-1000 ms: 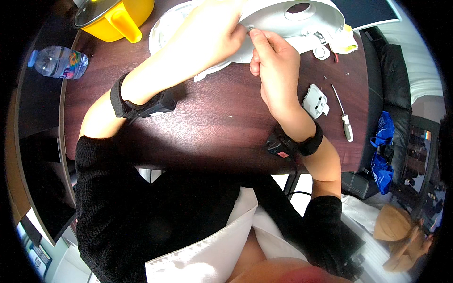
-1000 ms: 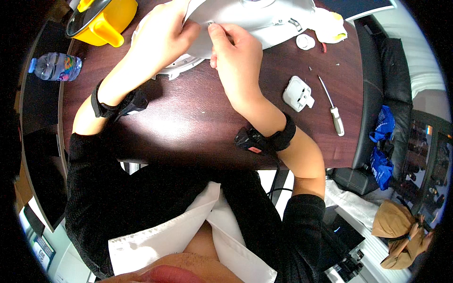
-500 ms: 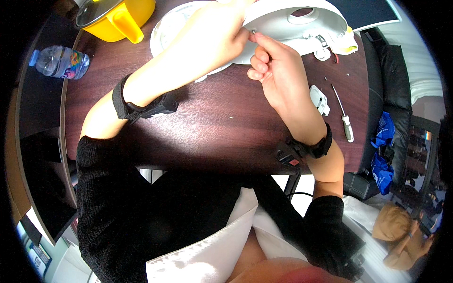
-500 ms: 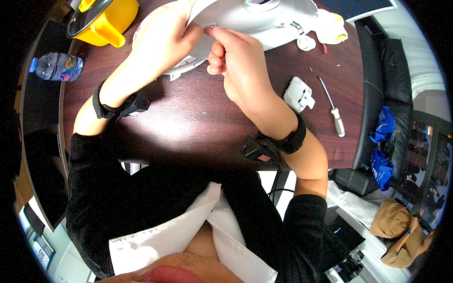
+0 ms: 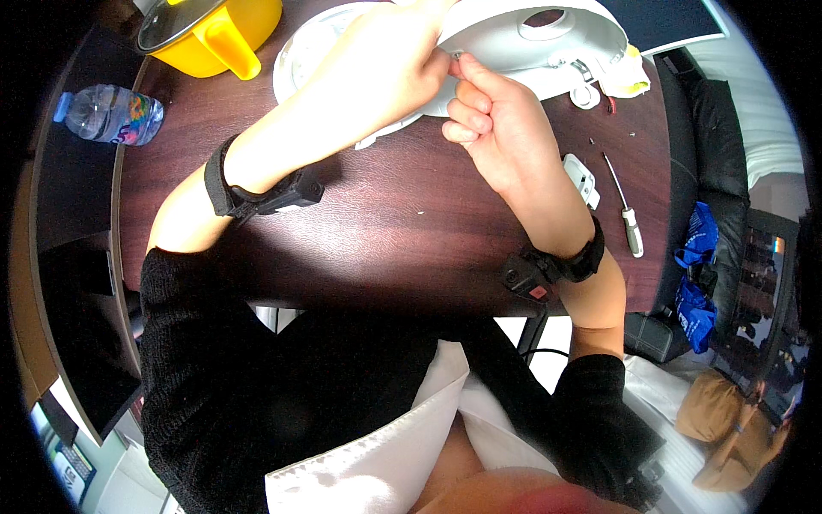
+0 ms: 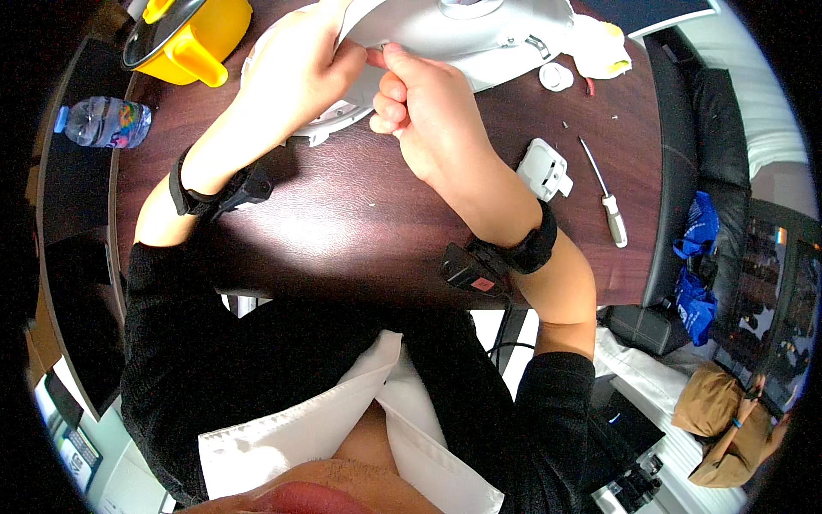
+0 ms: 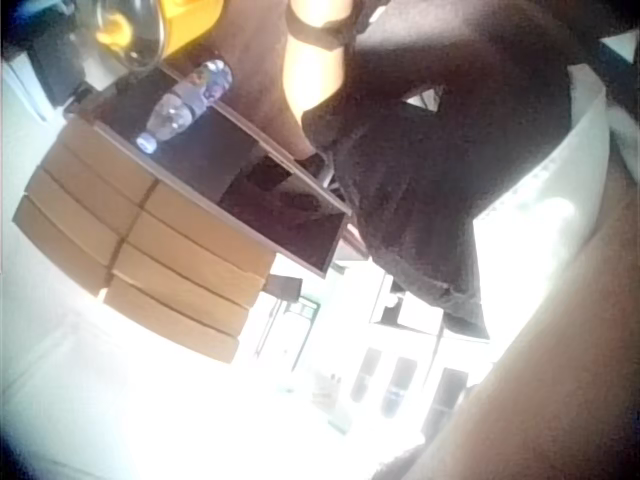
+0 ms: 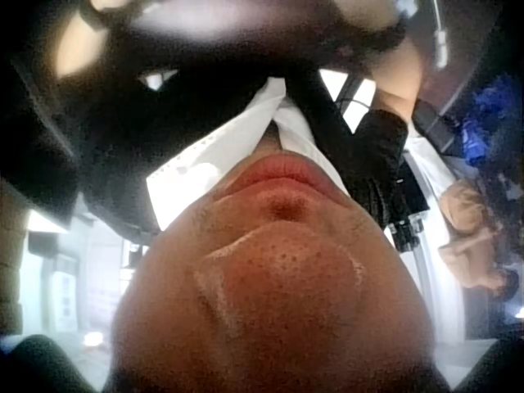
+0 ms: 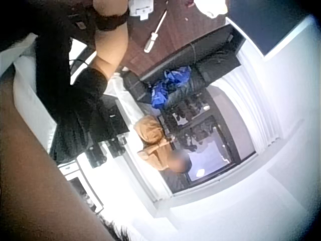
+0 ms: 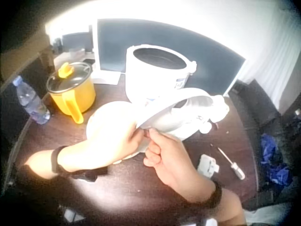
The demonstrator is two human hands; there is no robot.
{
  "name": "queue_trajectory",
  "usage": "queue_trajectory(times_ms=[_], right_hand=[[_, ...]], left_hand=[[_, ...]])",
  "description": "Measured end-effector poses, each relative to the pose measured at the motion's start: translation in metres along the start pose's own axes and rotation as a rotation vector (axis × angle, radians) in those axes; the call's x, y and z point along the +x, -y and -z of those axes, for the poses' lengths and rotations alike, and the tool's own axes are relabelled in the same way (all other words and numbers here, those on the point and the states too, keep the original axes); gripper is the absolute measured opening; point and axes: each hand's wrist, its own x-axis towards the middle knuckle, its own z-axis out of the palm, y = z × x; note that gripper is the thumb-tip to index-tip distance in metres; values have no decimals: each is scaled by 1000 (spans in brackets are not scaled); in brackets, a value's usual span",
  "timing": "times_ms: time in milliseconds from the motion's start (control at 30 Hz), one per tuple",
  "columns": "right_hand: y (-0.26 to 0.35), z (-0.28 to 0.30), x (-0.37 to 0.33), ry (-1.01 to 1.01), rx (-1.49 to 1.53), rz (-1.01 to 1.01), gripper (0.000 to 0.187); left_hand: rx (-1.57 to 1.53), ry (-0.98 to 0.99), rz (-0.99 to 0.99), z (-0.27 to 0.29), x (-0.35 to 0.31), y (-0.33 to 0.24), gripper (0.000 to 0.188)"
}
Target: The person assembles a white circular appliance base by hand, inserting small components and securing them with a screwdriver. They manipulate the base and internal parts, then use the screwdriver to tighten screws.
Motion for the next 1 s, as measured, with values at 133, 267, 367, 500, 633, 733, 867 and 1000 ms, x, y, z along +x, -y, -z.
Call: queue_trajectory(times_ms=[133, 267, 367, 500, 633, 733, 867, 1000], right_hand=[[-1, -4, -5, -24, -53, 30, 30], [4, -15, -11, -61, -198, 67, 29], [2, -16, -6, -75, -300, 82, 30], [-5, -9, 0, -25, -178, 83, 34], [-9, -2, 5, 24, -214, 146, 35], [-8, -5, 0, 14, -410, 235, 35], [-10, -5, 2, -63, -580, 294, 36], [-14, -5, 4, -115, -658, 399, 37]], left_hand=[[-48, -11, -15, 0, 0, 0, 27], [-40, 15, -13, 0, 1, 0, 25], [-42, 19, 8, 4, 1, -4, 24], [-103, 107, 97, 6, 3, -4, 20], [-71, 20, 20, 5, 2, -3, 19], [-51, 7, -5, 1, 1, 3, 20], [-36, -16, -41, -1, 1, 3, 19], [8, -8, -20, 3, 2, -2, 18]])
